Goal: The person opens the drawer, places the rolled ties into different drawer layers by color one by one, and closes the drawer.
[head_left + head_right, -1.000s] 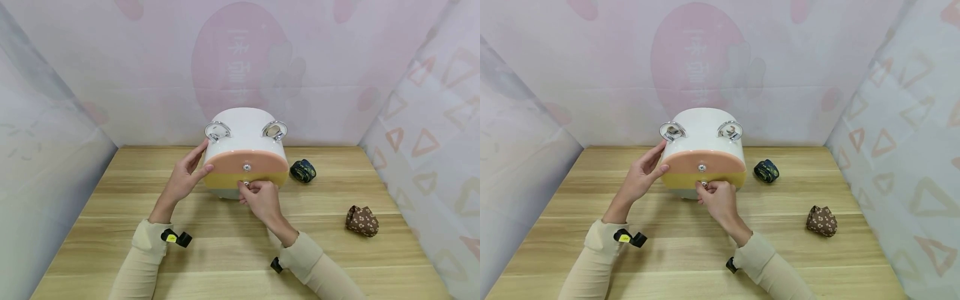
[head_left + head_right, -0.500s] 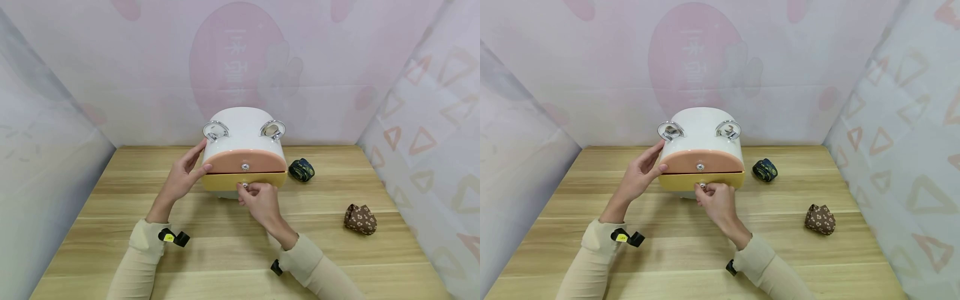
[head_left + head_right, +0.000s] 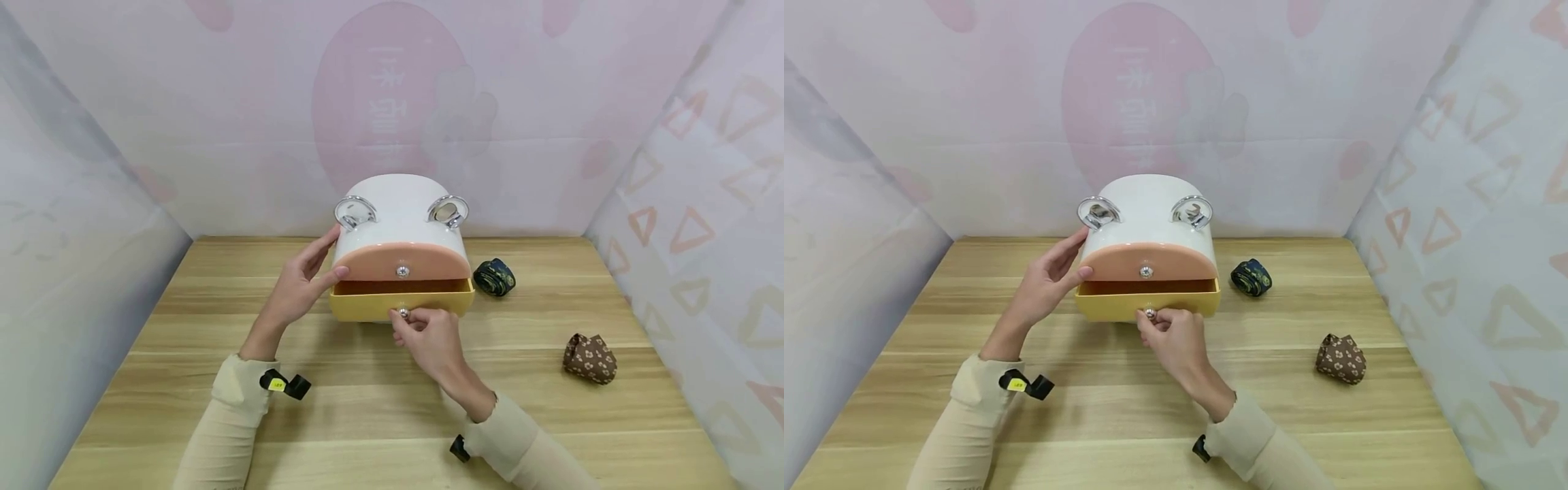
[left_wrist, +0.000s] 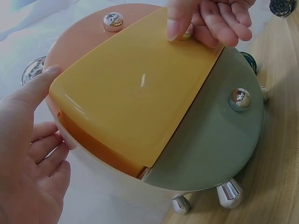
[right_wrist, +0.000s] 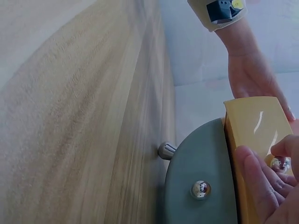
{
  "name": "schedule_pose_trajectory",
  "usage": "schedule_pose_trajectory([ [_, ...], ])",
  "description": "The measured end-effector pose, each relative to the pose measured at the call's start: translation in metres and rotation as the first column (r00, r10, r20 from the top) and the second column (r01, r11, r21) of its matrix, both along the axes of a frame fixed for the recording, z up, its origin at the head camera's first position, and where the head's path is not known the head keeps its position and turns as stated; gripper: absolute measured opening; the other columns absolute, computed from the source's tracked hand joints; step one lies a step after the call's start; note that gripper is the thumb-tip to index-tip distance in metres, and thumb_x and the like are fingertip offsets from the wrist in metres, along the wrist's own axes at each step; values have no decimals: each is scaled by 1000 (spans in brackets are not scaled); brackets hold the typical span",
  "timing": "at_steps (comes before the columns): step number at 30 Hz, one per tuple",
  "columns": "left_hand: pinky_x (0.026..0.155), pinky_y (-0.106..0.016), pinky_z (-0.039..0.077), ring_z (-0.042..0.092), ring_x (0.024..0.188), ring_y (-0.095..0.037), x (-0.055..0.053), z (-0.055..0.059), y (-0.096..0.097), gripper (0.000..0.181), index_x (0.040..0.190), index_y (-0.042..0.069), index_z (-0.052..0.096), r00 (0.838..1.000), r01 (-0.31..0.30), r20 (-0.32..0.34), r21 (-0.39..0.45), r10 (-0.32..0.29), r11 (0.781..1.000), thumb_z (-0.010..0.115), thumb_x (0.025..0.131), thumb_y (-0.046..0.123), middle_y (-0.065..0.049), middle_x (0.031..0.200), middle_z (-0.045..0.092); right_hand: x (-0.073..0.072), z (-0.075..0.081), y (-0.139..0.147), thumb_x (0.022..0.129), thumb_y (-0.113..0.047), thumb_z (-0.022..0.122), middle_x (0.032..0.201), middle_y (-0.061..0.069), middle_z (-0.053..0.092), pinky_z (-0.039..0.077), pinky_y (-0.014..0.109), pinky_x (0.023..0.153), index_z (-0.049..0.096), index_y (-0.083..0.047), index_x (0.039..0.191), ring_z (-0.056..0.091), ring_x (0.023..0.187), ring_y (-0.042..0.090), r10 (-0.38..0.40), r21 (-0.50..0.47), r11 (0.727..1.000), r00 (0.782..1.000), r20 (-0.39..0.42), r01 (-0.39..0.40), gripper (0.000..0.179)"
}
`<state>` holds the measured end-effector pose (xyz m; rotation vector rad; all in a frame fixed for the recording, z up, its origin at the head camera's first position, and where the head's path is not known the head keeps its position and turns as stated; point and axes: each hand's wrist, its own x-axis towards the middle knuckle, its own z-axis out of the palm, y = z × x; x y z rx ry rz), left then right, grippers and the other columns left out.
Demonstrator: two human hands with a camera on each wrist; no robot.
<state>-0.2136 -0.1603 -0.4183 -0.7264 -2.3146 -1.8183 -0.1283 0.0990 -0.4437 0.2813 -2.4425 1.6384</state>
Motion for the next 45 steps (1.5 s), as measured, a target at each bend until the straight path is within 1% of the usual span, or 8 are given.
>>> schedule_pose_trajectory([
  [6, 129, -19, 28, 32, 161, -17, -1, 0, 1, 70, 162, 22, 45, 1000, 0, 5, -3, 0, 1000, 75, 99, 15, 5, 170, 40, 8, 0, 2, 98, -25, 77, 65, -4, 76, 61, 27, 49, 83, -12, 81, 76, 58, 23, 6, -9, 1000, 1000, 10, -6, 23],
  [12, 129, -19, 29, 33, 161, -18, -1, 0, 1, 70, 161, 22, 46, 1000, -1, 6, 1, 1, 1000, 76, 99, 15, 4, 170, 42, 18, 1, 2, 98, -27, 78, 65, -5, 76, 62, 25, 52, 83, -14, 81, 77, 61, 29, 15, -19, 1000, 1000, 26, -15, 22],
  [21, 129, -20, 29, 33, 160, -16, 0, -2, 0, 69, 161, 24, 46, 1000, -13, 16, -8, 13, 1000, 76, 99, 16, 6, 169, 42, 35, 0, 3, 97, -27, 80, 63, -9, 74, 60, 26, 48, 81, -19, 75, 76, 58, 24, 10, 7, 1000, 998, 56, -10, 24],
  [30, 130, -20, 28, 33, 161, -17, 1, -2, 0, 69, 161, 22, 46, 1000, -6, 13, 2, 6, 1000, 76, 99, 15, 5, 169, 42, 46, 0, 4, 96, -26, 80, 61, -11, 73, 57, 24, 46, 79, -22, 72, 75, 56, 19, 5, 30, 1000, 999, 46, -7, 24],
  [36, 130, -20, 28, 33, 161, -17, 1, -1, 0, 69, 161, 22, 46, 1000, -3, 13, 7, 3, 1000, 75, 99, 15, 5, 169, 42, 52, 1, 4, 96, -26, 81, 63, -3, 75, 55, 21, 45, 79, -23, 72, 76, 57, 20, 8, 33, 999, 998, 65, -10, 24],
  [42, 130, -20, 28, 33, 161, -17, 0, -1, 0, 69, 161, 22, 45, 1000, -5, 9, 3, 5, 1000, 75, 99, 14, 4, 169, 42, 56, 1, 4, 96, -28, 80, 63, -5, 75, 51, 19, 41, 78, -24, 72, 70, 54, 1, 17, 74, 997, 999, 35, -19, 24],
  [43, 130, -21, 28, 32, 161, -17, 0, -1, 0, 69, 161, 22, 45, 1000, -4, 9, 4, 4, 1000, 75, 99, 14, 4, 169, 42, 57, 1, 4, 96, -28, 80, 63, -6, 75, 51, 19, 40, 78, -24, 72, 69, 54, -1, 18, 77, 997, 999, 29, -20, 24],
  [45, 131, -22, 28, 32, 161, -18, -1, -1, 0, 69, 161, 22, 45, 1000, -3, 9, 1, 3, 1000, 75, 99, 14, 4, 169, 42, 58, 0, 5, 96, -28, 81, 63, -8, 75, 50, 18, 40, 78, -23, 72, 70, 54, 3, 21, 76, 997, 1000, 14, -22, 24],
])
